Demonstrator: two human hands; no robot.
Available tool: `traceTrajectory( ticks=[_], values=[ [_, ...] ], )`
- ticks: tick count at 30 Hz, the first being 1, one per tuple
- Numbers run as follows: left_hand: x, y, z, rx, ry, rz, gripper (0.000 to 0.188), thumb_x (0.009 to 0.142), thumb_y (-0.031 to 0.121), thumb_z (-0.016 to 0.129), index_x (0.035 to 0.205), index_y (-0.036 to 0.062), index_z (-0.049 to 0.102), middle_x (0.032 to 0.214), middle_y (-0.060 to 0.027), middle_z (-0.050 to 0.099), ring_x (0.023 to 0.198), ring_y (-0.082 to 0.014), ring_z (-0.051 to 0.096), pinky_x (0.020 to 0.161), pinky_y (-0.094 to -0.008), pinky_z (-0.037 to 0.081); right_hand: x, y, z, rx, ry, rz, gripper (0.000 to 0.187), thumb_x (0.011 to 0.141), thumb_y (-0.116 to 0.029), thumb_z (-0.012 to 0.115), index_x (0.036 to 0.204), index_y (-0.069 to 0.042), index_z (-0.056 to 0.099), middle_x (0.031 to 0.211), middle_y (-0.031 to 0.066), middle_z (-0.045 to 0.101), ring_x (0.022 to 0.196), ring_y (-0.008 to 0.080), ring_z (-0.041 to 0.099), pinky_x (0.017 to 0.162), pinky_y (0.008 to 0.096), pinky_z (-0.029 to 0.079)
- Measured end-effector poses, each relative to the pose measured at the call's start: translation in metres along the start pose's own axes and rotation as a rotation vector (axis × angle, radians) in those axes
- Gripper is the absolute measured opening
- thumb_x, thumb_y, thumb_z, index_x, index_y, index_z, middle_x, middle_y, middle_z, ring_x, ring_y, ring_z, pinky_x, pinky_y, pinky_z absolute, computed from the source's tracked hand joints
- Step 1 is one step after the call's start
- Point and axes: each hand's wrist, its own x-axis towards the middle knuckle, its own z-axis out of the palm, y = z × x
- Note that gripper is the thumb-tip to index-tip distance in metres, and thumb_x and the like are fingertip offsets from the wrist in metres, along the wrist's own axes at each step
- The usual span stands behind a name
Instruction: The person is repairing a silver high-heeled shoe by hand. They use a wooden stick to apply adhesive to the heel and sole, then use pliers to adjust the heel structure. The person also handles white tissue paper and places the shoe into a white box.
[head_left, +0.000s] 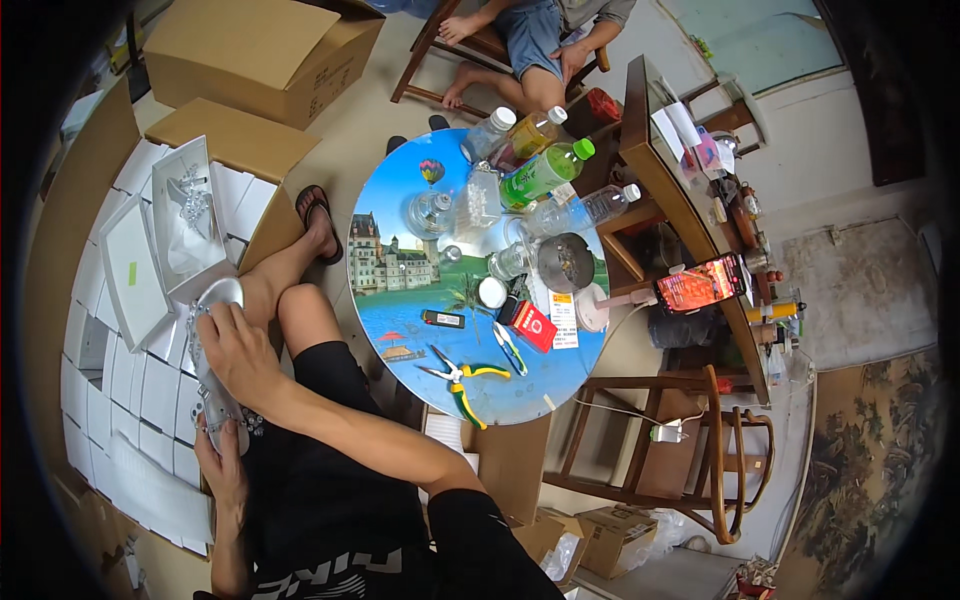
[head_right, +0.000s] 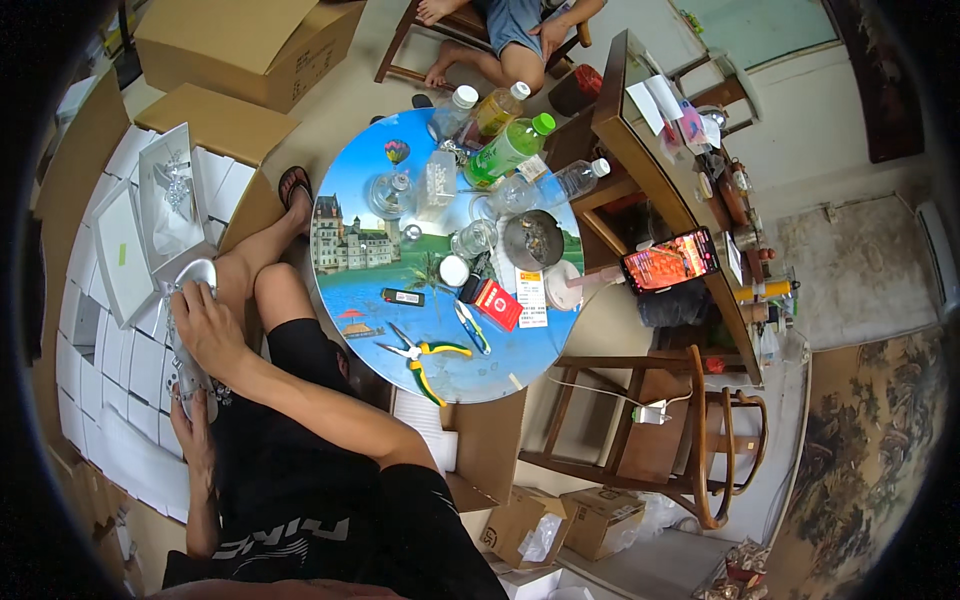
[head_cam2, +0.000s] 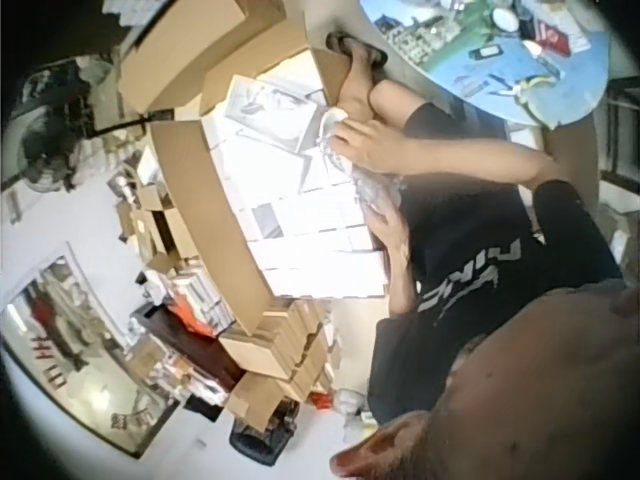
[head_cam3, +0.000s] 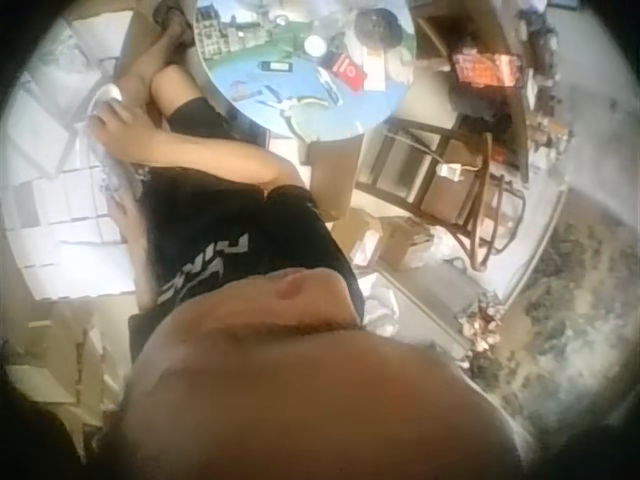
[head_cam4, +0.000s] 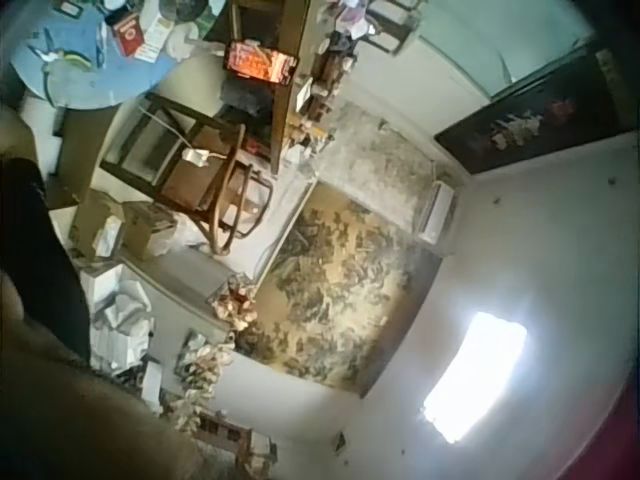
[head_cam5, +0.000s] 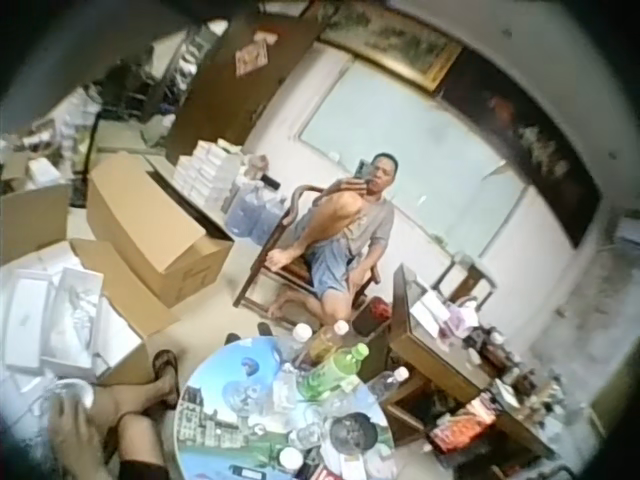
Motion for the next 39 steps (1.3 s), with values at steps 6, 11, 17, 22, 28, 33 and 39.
traceTrajectory(
  ticks=[6, 11, 17, 22, 28, 33, 39],
  values=[
    [0.013, -0.004, -0.009, -0.114, -0.013, 0.021, 0.056, 0.102, 0.024, 0.059, 0.142, -0.0108, 0.041, 0.133, -0.0187, 0.051, 0.116, -0.0218, 0.053, 0.103, -0.0340, 0.042, 0.013, -0.008, -0.008, 0.054, 0.059, -0.102, 0.013, 0.078, -0.004, 0.061, 0.089, 0.000, 0.054, 0.091, 0.0132, 0.050, 0.089, 0.0286, 0.057, 0.060, 0.0341, 0.052],
    [0.020, -0.003, -0.007, -0.051, -0.071, -0.014, 0.054, 0.101, 0.022, 0.060, 0.141, -0.0111, 0.043, 0.132, -0.0191, 0.052, 0.117, -0.0224, 0.053, 0.103, -0.0341, 0.042, 0.019, 0.010, 0.004, -0.055, 0.045, -0.049, 0.013, 0.078, -0.006, 0.061, 0.087, -0.002, 0.053, 0.090, 0.0130, 0.049, 0.089, 0.0283, 0.056, 0.066, 0.0343, 0.051],
    [0.030, 0.004, -0.007, 0.033, -0.041, 0.066, 0.051, 0.101, 0.020, 0.060, 0.138, -0.0120, 0.045, 0.131, -0.0208, 0.053, 0.117, -0.0243, 0.053, 0.103, -0.0353, 0.041, 0.030, 0.008, 0.010, -0.260, 0.026, 0.076, 0.023, 0.080, -0.010, 0.061, 0.102, -0.003, 0.055, 0.095, 0.0132, 0.051, 0.093, 0.0280, 0.054, 0.072, 0.0340, 0.046],
    [0.031, 0.009, 0.003, 0.081, 0.036, 0.196, 0.045, 0.101, 0.017, 0.059, 0.132, -0.0124, 0.047, 0.121, -0.0182, 0.057, 0.106, -0.0213, 0.055, 0.096, -0.0334, 0.044, 0.045, 0.000, 0.003, -0.278, 0.093, 0.092, 0.029, 0.080, -0.009, 0.061, 0.109, -0.001, 0.057, 0.094, 0.0120, 0.051, 0.095, 0.0272, 0.052, 0.076, 0.0358, 0.040],
    [0.023, 0.017, 0.009, 0.024, -0.019, 0.173, 0.045, 0.100, 0.017, 0.061, 0.132, -0.0124, 0.047, 0.118, -0.0174, 0.057, 0.105, -0.0197, 0.054, 0.094, -0.0326, 0.045, 0.047, 0.015, 0.004, -0.310, 0.119, 0.074, 0.029, 0.081, -0.010, 0.060, 0.108, -0.002, 0.057, 0.090, 0.0108, 0.049, 0.090, 0.0260, 0.050, 0.075, 0.0359, 0.038],
    [0.023, 0.026, 0.015, -0.027, -0.001, 0.121, 0.042, 0.099, 0.014, 0.059, 0.131, -0.0119, 0.049, 0.115, -0.0162, 0.058, 0.102, -0.0188, 0.056, 0.091, -0.0326, 0.047, 0.049, 0.013, -0.008, -0.278, 0.154, 0.037, 0.030, 0.080, -0.010, 0.059, 0.109, -0.002, 0.058, 0.089, 0.0111, 0.050, 0.089, 0.0267, 0.050, 0.075, 0.0381, 0.039],
    [0.020, 0.054, 0.032, -0.005, -0.020, 0.260, 0.036, 0.093, 0.013, 0.062, 0.122, -0.0075, 0.056, 0.107, -0.0179, 0.067, 0.095, -0.0245, 0.065, 0.084, -0.0372, 0.052, 0.041, 0.040, 0.012, -0.240, 0.108, -0.012, 0.037, 0.083, -0.012, 0.056, 0.117, 0.000, 0.063, 0.096, 0.0137, 0.057, 0.089, 0.0305, 0.051, 0.077, 0.0445, 0.039]
  ],
)
